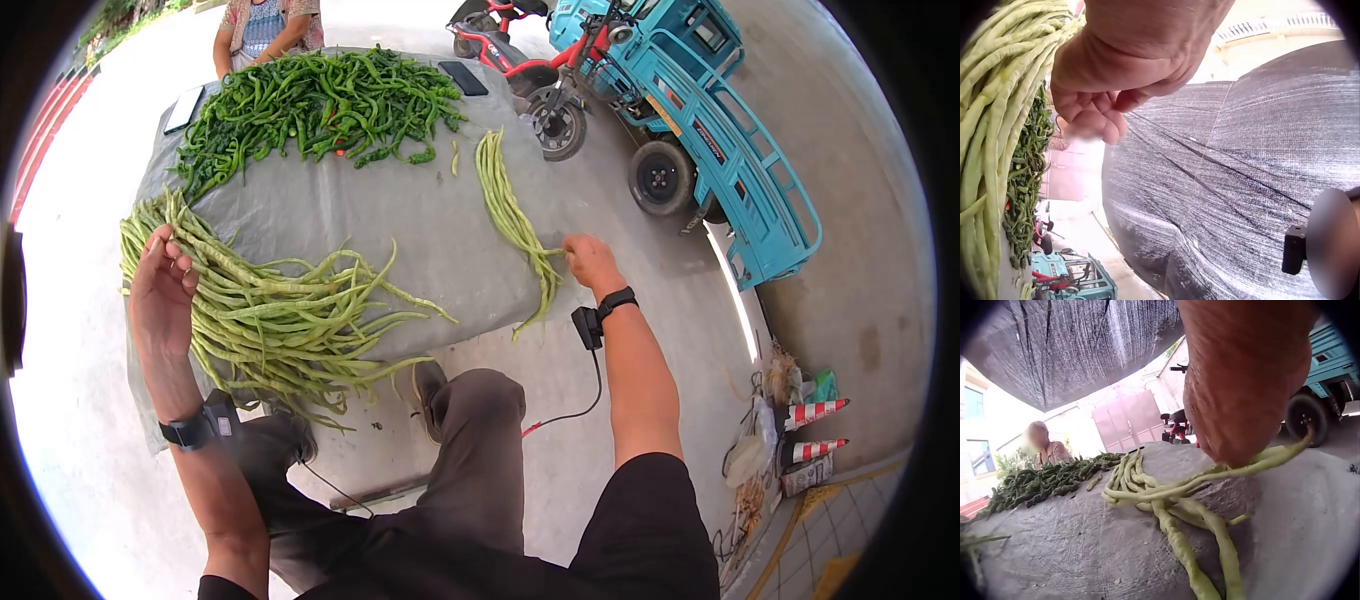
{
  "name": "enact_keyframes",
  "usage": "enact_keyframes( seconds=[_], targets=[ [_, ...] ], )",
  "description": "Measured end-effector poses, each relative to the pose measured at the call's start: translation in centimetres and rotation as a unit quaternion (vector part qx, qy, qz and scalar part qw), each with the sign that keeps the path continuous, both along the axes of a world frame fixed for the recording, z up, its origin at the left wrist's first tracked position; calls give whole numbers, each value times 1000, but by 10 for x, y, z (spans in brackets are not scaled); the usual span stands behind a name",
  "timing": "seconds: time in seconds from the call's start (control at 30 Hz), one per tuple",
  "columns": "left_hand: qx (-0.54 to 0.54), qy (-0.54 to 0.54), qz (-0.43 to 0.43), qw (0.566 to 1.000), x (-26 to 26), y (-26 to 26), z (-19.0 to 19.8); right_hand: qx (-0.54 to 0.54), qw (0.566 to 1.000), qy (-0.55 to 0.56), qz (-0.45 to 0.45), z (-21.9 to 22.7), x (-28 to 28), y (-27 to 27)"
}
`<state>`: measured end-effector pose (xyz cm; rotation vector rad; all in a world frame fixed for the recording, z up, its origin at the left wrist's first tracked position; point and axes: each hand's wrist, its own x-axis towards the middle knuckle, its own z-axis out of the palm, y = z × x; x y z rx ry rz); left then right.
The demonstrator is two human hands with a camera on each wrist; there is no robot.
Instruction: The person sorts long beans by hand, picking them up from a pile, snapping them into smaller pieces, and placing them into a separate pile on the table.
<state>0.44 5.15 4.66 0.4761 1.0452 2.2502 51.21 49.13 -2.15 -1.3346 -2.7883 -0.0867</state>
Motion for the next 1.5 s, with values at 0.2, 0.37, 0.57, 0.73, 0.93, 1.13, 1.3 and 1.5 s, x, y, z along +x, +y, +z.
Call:
enact_keyframes(
  seconds=[0.2,0.37,0.57,0.73,0.93,1.13,1.3,1.5],
  targets=[
    [18,-15,16,1000,-6,-3,-1,-83,995,-42,36,40,-12,-26],
    [83,-55,110,989,-3,-12,3,-255,964,61,53,18,0,-17],
    [135,-92,224,961,-23,-34,3,-182,980,76,36,30,-5,-14],
    [169,-121,272,940,-41,-51,-1,-243,956,158,41,66,-57,-37],
    [168,-110,265,943,-37,-60,3,-344,900,213,161,130,-210,-146],
    [180,-143,270,935,-38,-60,3,-347,860,230,295,130,-349,-226],
    [182,-152,264,935,-37,-60,7,-309,842,239,373,108,-431,-269],
    [185,-179,247,934,-36,-61,13,-247,882,224,332,79,-489,-290]
  ],
)
